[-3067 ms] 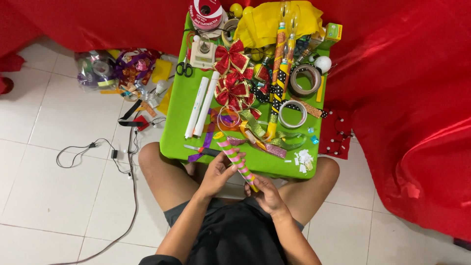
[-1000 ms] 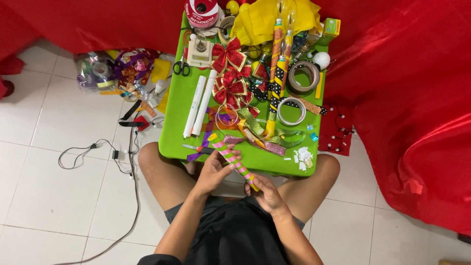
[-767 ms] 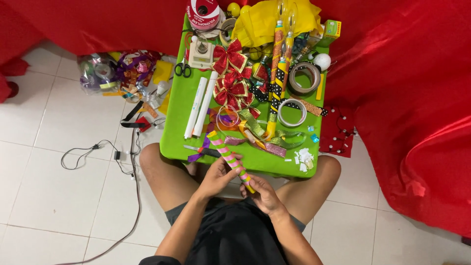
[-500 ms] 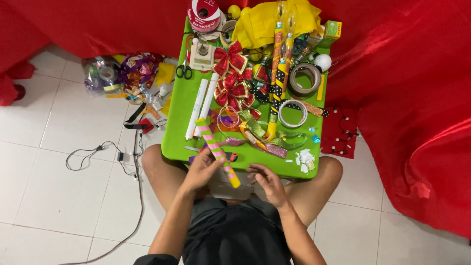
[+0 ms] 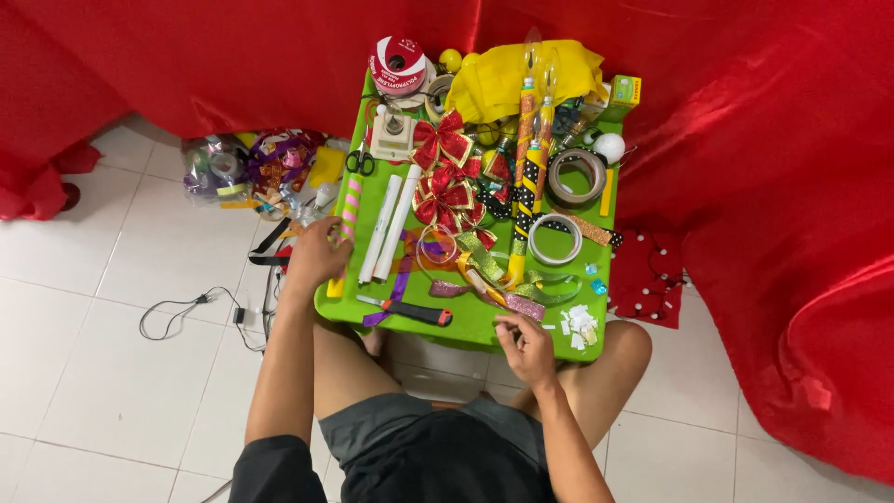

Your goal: Decorating a cylindrical tube by wrapping it with colorful ribbons and securing them with tape, then trimming the excess with a utility knife.

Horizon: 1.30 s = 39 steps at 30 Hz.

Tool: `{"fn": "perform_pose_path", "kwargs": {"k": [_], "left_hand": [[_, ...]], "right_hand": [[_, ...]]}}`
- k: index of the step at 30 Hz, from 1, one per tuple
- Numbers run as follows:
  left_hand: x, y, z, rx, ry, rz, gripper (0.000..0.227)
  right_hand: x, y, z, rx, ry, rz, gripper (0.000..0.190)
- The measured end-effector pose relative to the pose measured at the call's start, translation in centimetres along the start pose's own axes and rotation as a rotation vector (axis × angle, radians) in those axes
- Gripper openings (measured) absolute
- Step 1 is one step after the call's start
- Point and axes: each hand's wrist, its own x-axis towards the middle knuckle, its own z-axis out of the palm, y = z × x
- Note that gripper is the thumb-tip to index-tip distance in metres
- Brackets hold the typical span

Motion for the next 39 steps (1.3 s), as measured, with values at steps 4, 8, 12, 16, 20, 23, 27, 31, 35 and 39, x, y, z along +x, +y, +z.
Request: {"fn": "perform_pose_path", "kwargs": {"k": [4, 8, 12, 16, 20, 23, 27, 31, 35, 39], "left_hand": [[1.3, 0.9, 1.4, 0.019, -0.038, -0.058, 0.055], [1.0, 3.3, 0.7, 0.025, -0.053, -0.163, 0.059], [-0.3, 4.6, -1.0, -0.024, -0.055, -0.206, 0.065], [-1.8, 4.9, -2.0, -0.098, -0.043, -0.181, 0.057], [-3.7, 4.6, -2.0, -0.162, -0.049, -0.136, 0.056], [-4.8, 4.8, -1.9, -0.168, -0.050, -0.106, 0.054], [-5.2, 3.1, -0.7, -0.207, -0.017, -0.053, 0.044], [-5.4, 3.4, -0.9, -0.232, -0.010, -0.084, 0.038], [-5.5, 3.2, -0.8, -0.233, 0.044, -0.084, 0.037], [-5.7, 3.5, -0.8, -0.230, 0.060, -0.129, 0.036]], "right_hand": [[0.2, -0.4, -0.2, 0.022, 0.005, 0.011, 0.022], [0.1, -0.6, -0.3, 0.046, 0.007, 0.030, 0.020], [0.1, -0.1, -0.1, 0.045, 0.012, 0.034, 0.018], [0.1, -0.8, -0.2, 0.037, 0.012, 0.041, 0.018], [0.2, -0.7, 0.0, 0.034, 0.008, 0.047, 0.018], [0.2, -0.6, 0.0, 0.021, 0.010, 0.052, 0.018], [0.2, -0.8, 0.1, 0.022, 0.009, 0.069, 0.018], [0.3, -1.0, 0.1, 0.021, -0.004, 0.066, 0.018], [0.3, -1.0, 0.2, 0.011, 0.003, 0.059, 0.017], [0.3, -0.5, 0.3, -0.006, 0.007, 0.050, 0.016]]}}
